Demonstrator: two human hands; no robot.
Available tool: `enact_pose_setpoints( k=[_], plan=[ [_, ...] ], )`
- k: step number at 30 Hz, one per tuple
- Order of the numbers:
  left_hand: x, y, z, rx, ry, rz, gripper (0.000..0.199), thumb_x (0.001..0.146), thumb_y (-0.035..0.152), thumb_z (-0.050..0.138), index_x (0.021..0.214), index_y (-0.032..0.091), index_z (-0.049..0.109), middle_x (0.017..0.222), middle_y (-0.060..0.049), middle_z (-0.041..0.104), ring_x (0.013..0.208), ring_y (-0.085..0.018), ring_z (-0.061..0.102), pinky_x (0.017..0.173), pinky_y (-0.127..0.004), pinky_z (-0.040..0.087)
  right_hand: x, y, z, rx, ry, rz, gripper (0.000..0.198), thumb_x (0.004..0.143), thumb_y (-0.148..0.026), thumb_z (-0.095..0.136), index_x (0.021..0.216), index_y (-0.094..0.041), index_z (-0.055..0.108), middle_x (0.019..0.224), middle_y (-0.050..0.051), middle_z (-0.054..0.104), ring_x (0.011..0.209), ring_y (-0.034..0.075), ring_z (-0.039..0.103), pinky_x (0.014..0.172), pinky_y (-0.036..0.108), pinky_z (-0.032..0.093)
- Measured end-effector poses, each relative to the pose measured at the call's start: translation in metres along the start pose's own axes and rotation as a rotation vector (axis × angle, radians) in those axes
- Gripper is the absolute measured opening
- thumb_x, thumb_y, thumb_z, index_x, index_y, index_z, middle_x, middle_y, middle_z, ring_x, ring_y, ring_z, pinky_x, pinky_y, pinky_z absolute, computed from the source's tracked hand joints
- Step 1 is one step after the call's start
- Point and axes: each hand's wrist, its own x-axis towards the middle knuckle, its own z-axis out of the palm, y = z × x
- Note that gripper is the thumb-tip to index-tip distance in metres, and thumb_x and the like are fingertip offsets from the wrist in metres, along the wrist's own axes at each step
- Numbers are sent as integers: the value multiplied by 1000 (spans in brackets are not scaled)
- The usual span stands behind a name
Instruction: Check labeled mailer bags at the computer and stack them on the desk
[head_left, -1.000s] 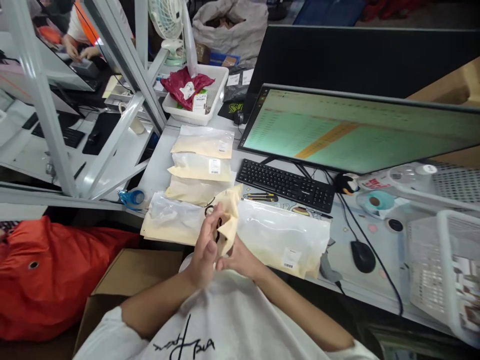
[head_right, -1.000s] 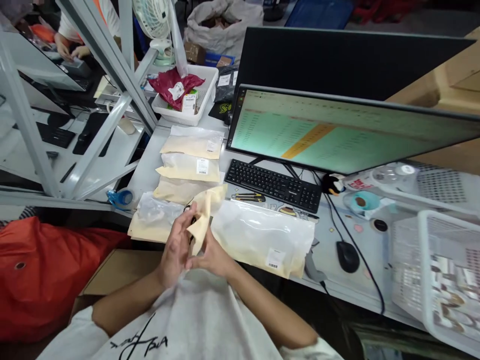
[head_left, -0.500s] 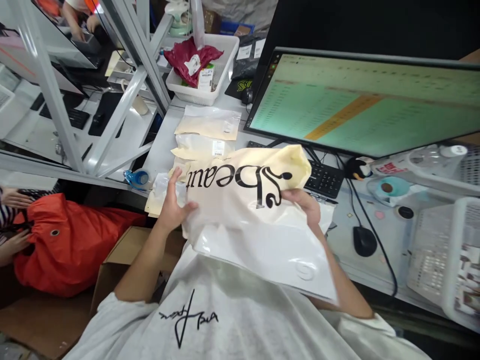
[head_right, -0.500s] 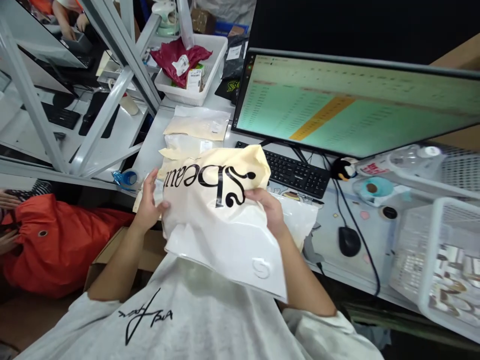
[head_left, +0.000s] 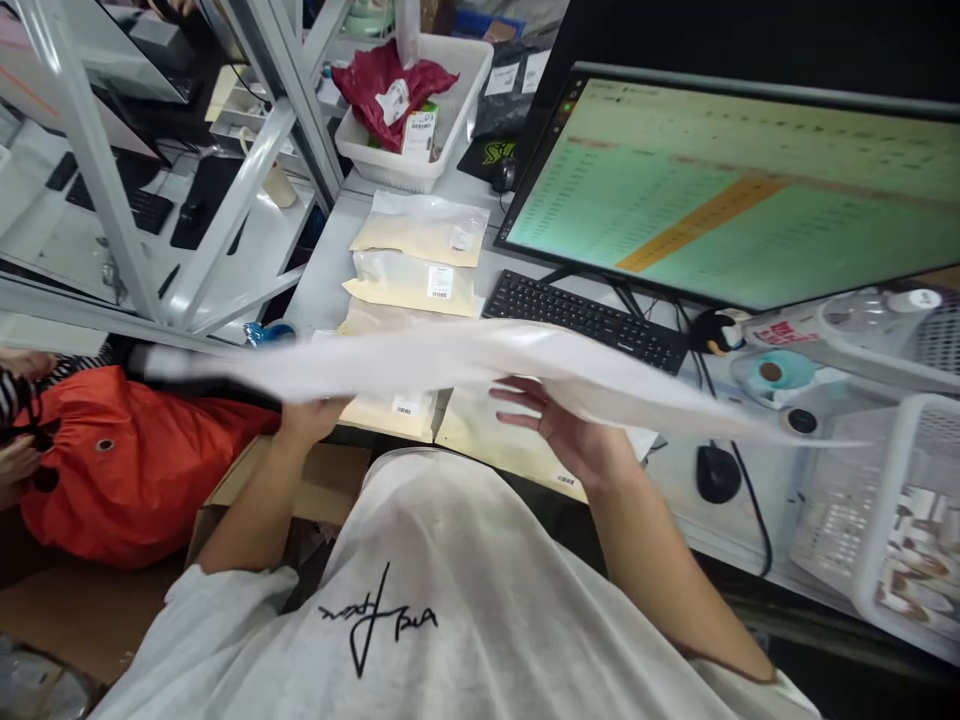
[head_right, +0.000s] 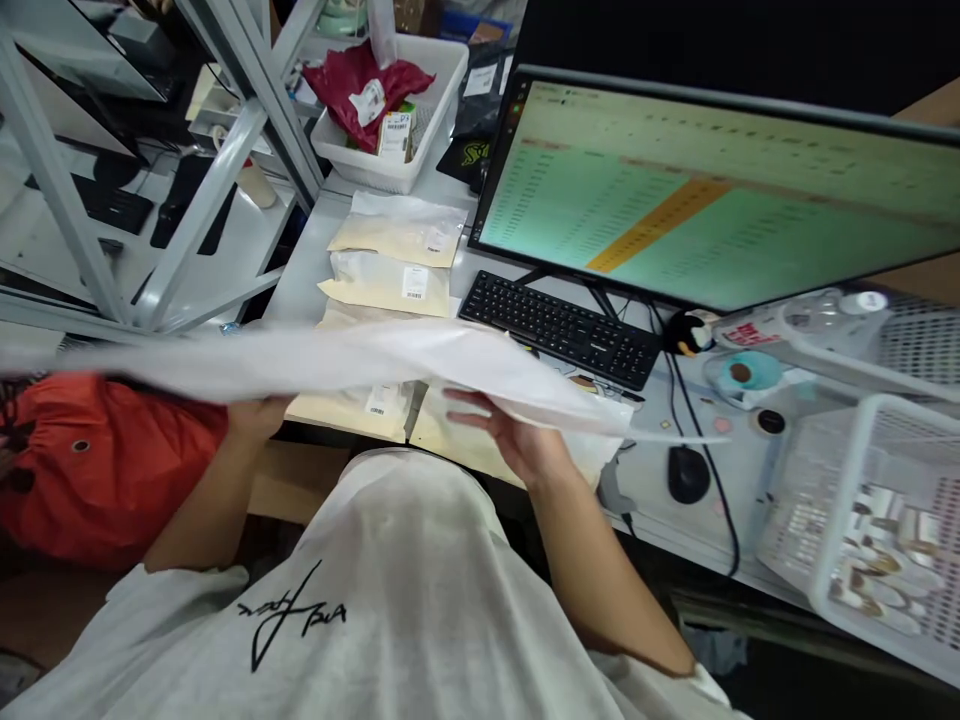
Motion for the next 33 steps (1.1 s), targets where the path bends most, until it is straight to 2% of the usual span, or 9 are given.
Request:
enact_pose_setpoints(
  k=[3,5,7,11,16,20,23,28,33],
  plan=[
    [1,9,-9,17,-5,-53,61,76,61,87,111,14,74,111,-12,77,116,-35,70,110,-52,57,3,3,-3,94,19,46,67,79,-78,73,128,-32,70,134,4,72,137,31,58,111,53,52],
    [7,7,-12,-6,-62,-145,62,74,62,88,108,11,75,111,-12,77,111,-35,73,104,-47,61,1,7,-5,212,-57,82,85,78,-96,55,131,-31,69,137,6,70,139,32,56,110,52,52],
    [13,-3,-16,-87,-111,-246,67,70,62,91,110,10,75,114,-14,77,109,-34,73,100,-44,62,-5,12,-4,267,-159,105,96,75,-102,50,136,-30,66,140,9,68,138,35,57,105,52,56],
    [19,-26,-21,-258,-120,-396,72,65,56,97,116,10,74,118,-16,76,108,-33,74,95,-39,64,-16,17,2,129,-192,103,86,76,-59,89,149,-31,54,140,8,68,128,30,65,99,43,59],
    [11,-15,-22,-271,-286,-379,68,76,66,86,113,11,74,110,-15,78,100,-32,75,92,-40,63,-9,21,-6,95,66,150,69,71,-48,93,130,-25,67,108,6,79,90,26,76,78,39,64],
    [1,15,-19,-239,-497,-301,59,84,65,80,106,11,75,100,-12,78,93,-27,75,84,-33,62,9,27,-27,144,249,122,63,59,-42,97,114,-23,72,107,7,79,90,26,75,79,37,63],
    [-6,38,-17,-337,-598,-216,52,84,54,84,114,13,74,103,-11,78,92,-24,74,82,-29,61,16,26,-41,172,332,113,56,51,-34,96,100,-23,72,106,8,79,90,26,74,83,40,62],
    [-14,63,-12,-424,-615,-193,30,100,44,69,111,17,74,104,-7,77,91,-20,73,82,-26,60,17,18,-55,146,461,109,51,44,-26,89,91,-21,71,97,8,77,93,30,73,91,50,60],
    [-18,73,-11,-379,-639,-247,38,102,52,63,93,16,70,81,-5,72,67,-17,68,61,-25,58,18,9,-57,122,509,101,43,38,-24,86,78,-22,69,97,10,77,93,32,72,91,52,59]
  ],
)
